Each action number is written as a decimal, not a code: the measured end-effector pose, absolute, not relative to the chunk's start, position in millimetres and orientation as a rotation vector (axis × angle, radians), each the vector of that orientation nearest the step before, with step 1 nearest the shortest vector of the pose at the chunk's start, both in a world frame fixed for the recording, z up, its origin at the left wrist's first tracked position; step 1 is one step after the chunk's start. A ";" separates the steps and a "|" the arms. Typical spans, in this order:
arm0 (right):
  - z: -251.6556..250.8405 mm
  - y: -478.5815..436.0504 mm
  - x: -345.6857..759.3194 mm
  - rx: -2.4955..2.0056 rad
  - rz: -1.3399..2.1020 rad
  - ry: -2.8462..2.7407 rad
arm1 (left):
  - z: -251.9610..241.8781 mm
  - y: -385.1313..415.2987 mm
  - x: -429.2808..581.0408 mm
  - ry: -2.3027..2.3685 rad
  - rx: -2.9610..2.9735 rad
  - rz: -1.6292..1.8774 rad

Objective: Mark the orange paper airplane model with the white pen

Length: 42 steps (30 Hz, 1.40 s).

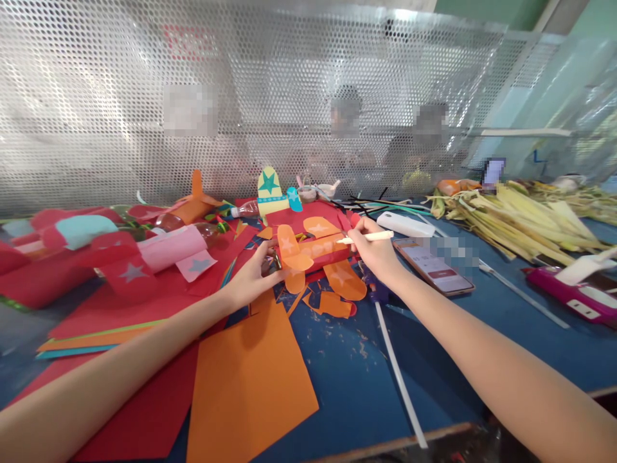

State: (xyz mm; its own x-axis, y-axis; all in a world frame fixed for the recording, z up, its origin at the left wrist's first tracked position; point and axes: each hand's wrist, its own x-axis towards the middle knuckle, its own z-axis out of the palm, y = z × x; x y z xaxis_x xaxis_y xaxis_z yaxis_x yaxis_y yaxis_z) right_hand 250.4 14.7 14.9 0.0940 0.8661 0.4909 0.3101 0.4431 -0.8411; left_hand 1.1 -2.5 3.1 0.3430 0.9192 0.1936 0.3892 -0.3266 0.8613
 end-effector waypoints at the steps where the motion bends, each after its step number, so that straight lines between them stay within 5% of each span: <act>1: 15.0 14.6 250.3 -1.104 0.571 -1.471 | 3.1 -2.4 1.0 1.152 1.874 0.921; 42: 15.0 12.6 250.1 -1.087 0.573 -1.502 | 3.6 -3.0 0.8 1.152 1.876 0.923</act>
State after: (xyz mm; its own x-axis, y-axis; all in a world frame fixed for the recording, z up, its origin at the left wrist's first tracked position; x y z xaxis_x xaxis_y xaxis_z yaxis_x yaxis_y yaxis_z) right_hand 250.1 12.6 15.0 0.0659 0.8655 0.4966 0.3154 0.4541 -0.8333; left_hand 0.8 -3.0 3.6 0.3389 0.9205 0.1947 0.3911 -0.3260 0.8607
